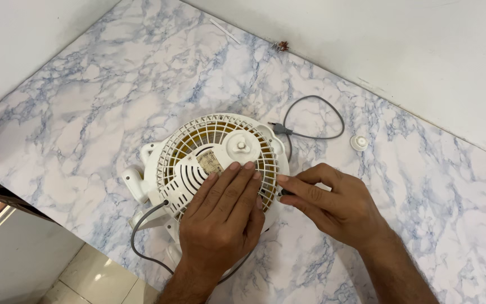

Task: The person reassembles a small electric fan by screwing the rear grille to the motor housing, then attaching the front grille and securing the central cap. The fan is placed upright on a marble-patterned countertop.

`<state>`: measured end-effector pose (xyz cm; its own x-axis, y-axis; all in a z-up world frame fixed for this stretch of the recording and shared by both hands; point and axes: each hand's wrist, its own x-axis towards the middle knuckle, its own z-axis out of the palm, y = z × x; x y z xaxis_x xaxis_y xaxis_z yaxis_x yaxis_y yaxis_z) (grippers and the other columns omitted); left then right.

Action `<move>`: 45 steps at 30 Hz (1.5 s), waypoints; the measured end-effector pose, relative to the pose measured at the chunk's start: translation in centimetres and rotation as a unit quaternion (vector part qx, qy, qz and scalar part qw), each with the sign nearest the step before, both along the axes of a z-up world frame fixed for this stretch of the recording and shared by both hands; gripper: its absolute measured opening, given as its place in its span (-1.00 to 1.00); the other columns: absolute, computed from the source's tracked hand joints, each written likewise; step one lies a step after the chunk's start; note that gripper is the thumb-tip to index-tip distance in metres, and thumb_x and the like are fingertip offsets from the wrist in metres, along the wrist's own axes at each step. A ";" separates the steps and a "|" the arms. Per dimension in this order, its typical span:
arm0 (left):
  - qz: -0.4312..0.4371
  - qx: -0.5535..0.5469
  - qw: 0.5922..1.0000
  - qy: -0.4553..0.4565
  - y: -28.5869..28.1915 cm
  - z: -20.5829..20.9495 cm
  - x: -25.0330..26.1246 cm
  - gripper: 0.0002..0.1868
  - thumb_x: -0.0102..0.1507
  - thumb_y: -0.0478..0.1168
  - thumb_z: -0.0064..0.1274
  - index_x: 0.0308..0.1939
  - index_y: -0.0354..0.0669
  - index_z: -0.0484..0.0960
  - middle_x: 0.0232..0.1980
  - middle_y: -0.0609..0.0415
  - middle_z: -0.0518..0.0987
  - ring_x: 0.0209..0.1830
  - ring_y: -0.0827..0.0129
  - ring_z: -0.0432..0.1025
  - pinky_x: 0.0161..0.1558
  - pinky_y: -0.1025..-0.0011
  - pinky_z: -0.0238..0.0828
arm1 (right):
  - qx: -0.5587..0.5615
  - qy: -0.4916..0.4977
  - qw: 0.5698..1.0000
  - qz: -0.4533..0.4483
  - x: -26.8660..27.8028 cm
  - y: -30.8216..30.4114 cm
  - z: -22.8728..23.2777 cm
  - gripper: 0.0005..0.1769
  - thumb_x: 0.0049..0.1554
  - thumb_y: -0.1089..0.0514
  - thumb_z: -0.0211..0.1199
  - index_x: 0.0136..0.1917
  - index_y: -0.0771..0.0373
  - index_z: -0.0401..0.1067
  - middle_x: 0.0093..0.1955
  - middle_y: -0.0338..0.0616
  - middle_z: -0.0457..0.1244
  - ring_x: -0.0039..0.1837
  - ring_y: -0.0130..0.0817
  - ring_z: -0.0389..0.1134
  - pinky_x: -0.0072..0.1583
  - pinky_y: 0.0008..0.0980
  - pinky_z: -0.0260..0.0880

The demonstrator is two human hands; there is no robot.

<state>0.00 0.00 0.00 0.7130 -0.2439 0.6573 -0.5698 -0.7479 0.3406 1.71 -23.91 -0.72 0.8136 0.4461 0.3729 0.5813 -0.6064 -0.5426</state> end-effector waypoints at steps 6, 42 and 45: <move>0.001 -0.004 1.000 -0.001 -0.1 0.0 0.0 -0.68 0.26 -0.25 0.14 0.09 -0.19 0.72 0.19 0.01 0.67 0.27 0.23 0.53 0.32 0.17 0.40 | 0.042 -0.101 0.993 0.043 0.0 1.6 3.4 -0.54 0.08 0.40 0.29 0.27 0.27 0.45 0.09 0.07 0.40 -0.02 -0.30 0.51 -0.11 -0.49 0.58; 0.008 -0.004 1.000 -0.007 -0.1 0.1 0.0 -0.69 0.26 -0.25 0.13 0.07 -0.18 0.73 0.17 0.02 0.68 0.24 0.23 0.55 0.30 0.19 0.41 | 0.024 -0.083 0.996 0.027 0.1 1.7 2.6 -0.49 0.15 0.34 0.26 0.38 0.21 0.40 0.25 0.05 0.32 0.19 -0.19 0.43 0.09 -0.35 0.53; 0.009 -0.003 1.000 -0.009 -0.2 0.1 0.1 -0.69 0.26 -0.26 0.12 0.07 -0.19 0.73 0.17 0.02 0.69 0.24 0.23 0.55 0.30 0.19 0.41 | 0.010 -0.080 0.997 0.021 0.0 1.8 2.3 -0.50 0.15 0.35 0.27 0.37 0.19 0.43 0.20 -0.02 0.34 0.12 -0.26 0.44 0.03 -0.40 0.53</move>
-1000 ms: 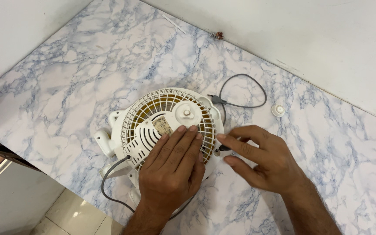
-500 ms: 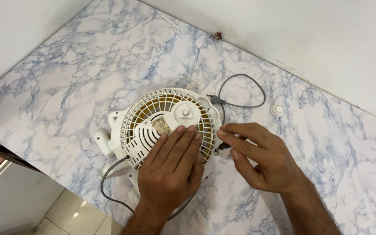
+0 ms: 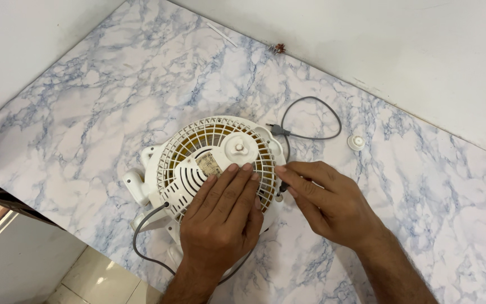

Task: The person reassembles a small electric fan by screwing the rear grille to the motor housing, then attaching the front grille and securing the central cap. The fan is placed upright on a marble-patterned countertop.

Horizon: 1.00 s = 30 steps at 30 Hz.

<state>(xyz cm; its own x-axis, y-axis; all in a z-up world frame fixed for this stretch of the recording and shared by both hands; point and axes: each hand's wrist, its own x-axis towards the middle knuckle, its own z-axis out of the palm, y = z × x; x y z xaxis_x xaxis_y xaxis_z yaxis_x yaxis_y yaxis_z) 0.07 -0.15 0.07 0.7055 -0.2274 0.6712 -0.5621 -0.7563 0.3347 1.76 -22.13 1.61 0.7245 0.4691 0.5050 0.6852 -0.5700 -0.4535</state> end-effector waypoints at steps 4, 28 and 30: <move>0.001 -0.003 1.000 -0.004 0.0 0.1 0.0 -0.70 0.26 -0.26 0.12 0.07 -0.19 0.73 0.16 0.03 0.69 0.24 0.23 0.55 0.31 0.20 0.41 | 0.015 0.012 0.999 -0.033 0.1 0.1 -0.1 -0.55 0.13 0.22 0.44 0.29 0.11 0.51 0.06 -0.15 0.37 0.00 -0.34 0.44 -0.06 -0.42 0.50; -0.003 -0.003 0.999 -0.051 0.0 0.3 -0.1 -0.70 0.27 -0.29 0.14 0.07 -0.22 0.71 0.17 0.01 0.67 0.24 0.22 0.55 0.30 0.19 0.44 | -0.003 -0.008 0.999 -0.033 -0.6 1.6 0.8 -0.60 0.18 0.20 0.36 0.30 0.14 0.50 0.16 -0.07 0.37 0.05 -0.23 0.47 -0.01 -0.36 0.55; -0.003 0.000 0.999 -0.053 0.0 0.2 0.0 -0.70 0.26 -0.29 0.15 0.08 -0.21 0.71 0.17 0.01 0.67 0.24 0.22 0.55 0.30 0.19 0.44 | -0.024 0.024 0.997 -0.064 -0.5 1.5 0.8 -0.60 0.15 0.19 0.40 0.27 0.11 0.54 0.13 -0.07 0.37 -0.01 -0.24 0.47 -0.09 -0.35 0.53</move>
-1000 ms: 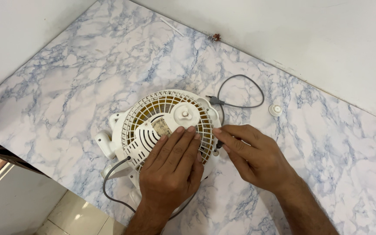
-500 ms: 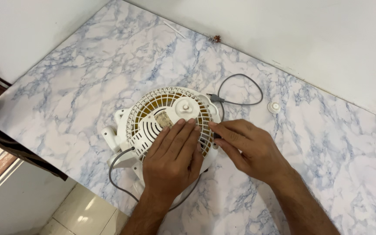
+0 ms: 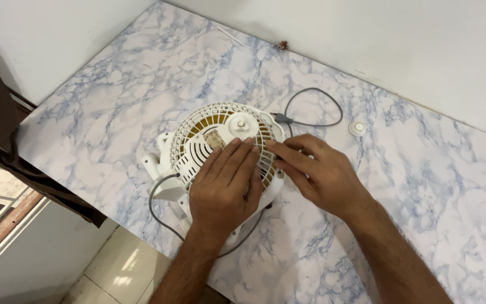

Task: The person reassembles a small electric fan by screwing the rear grille to the motor housing, then attaching the front grille and securing the central cap. The fan is placed upright on a marble-patterned countertop.

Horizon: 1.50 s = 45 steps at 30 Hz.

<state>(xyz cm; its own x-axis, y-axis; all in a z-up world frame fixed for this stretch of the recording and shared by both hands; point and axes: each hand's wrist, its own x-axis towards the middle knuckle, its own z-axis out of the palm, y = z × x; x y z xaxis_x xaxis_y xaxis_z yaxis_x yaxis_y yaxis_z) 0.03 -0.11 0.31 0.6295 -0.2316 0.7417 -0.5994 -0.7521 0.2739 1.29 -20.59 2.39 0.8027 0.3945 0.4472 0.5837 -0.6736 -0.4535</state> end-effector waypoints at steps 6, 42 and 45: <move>0.002 0.007 1.000 -0.002 0.0 0.0 -0.1 -0.70 0.27 -0.29 0.15 0.08 -0.21 0.71 0.18 0.00 0.67 0.24 0.21 0.55 0.31 0.19 0.43 | 0.024 -0.081 0.994 0.067 -0.1 -0.6 -0.1 -0.56 0.20 0.33 0.27 0.35 0.18 0.45 0.28 0.07 0.32 0.17 -0.15 0.46 0.09 -0.36 0.57; -0.002 0.016 1.000 0.006 0.1 -0.4 -0.3 -0.72 0.33 -0.29 0.15 0.12 -0.21 0.70 0.23 0.00 0.65 0.30 0.22 0.53 0.36 0.18 0.42 | 0.037 -0.015 0.997 0.064 -0.4 -1.0 0.5 -0.65 0.28 0.25 0.31 0.34 0.22 0.48 0.20 -0.04 0.37 0.10 -0.30 0.48 0.04 -0.47 0.58; 0.003 0.016 1.000 0.007 0.1 -0.6 -0.3 -0.72 0.33 -0.28 0.15 0.13 -0.20 0.70 0.23 0.01 0.65 0.30 0.23 0.53 0.36 0.17 0.42 | -0.026 -0.010 0.999 0.043 -0.1 -1.0 0.4 -0.66 0.22 0.18 0.38 0.27 0.16 0.55 0.07 -0.05 0.38 -0.03 -0.32 0.47 -0.08 -0.44 0.54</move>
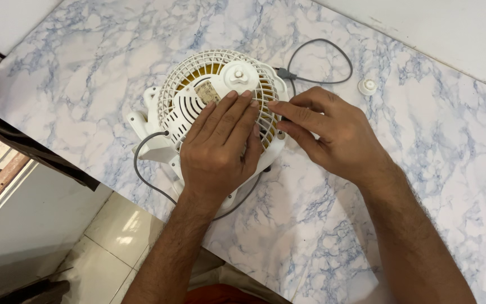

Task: The person reassembles a small electric fan by screwing the rear grille to the motor housing, then attaching the front grille and securing the central cap. The fan is placed upright on a marble-patterned countertop.

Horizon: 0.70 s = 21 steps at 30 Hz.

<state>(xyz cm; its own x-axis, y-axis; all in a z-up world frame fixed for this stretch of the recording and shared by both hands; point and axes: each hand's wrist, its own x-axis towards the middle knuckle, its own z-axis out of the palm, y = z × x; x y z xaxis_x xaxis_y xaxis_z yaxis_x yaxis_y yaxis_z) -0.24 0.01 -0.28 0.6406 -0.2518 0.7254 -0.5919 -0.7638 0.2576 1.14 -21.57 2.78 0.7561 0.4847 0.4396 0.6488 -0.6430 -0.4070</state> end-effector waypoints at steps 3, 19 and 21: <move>0.000 0.006 1.000 -0.002 0.1 -0.1 0.1 -0.71 0.34 -0.28 0.15 0.14 -0.21 0.70 0.23 0.01 0.65 0.29 0.23 0.53 0.36 0.17 0.43 | 0.030 0.014 0.999 0.012 0.0 -0.3 0.1 -0.69 0.25 0.25 0.32 0.27 0.19 0.54 0.13 0.00 0.37 -0.01 -0.32 0.47 -0.10 -0.47 0.55; -0.003 0.008 1.000 -0.002 -0.2 0.1 -0.1 -0.71 0.32 -0.27 0.15 0.12 -0.21 0.71 0.23 0.00 0.65 0.29 0.22 0.53 0.36 0.18 0.42 | -0.031 -0.029 0.999 -0.004 -0.6 -0.5 1.5 -0.62 0.15 0.25 0.31 0.25 0.19 0.55 0.13 0.04 0.38 -0.01 -0.23 0.46 -0.11 -0.36 0.53; -0.006 0.012 1.000 0.001 -0.2 0.1 -0.2 -0.70 0.31 -0.27 0.15 0.12 -0.20 0.71 0.23 0.00 0.65 0.29 0.21 0.53 0.35 0.18 0.42 | -0.046 -0.061 0.997 -0.003 -0.7 -0.5 1.5 -0.64 0.18 0.24 0.30 0.26 0.15 0.54 0.14 -0.04 0.40 0.05 -0.23 0.47 -0.02 -0.34 0.55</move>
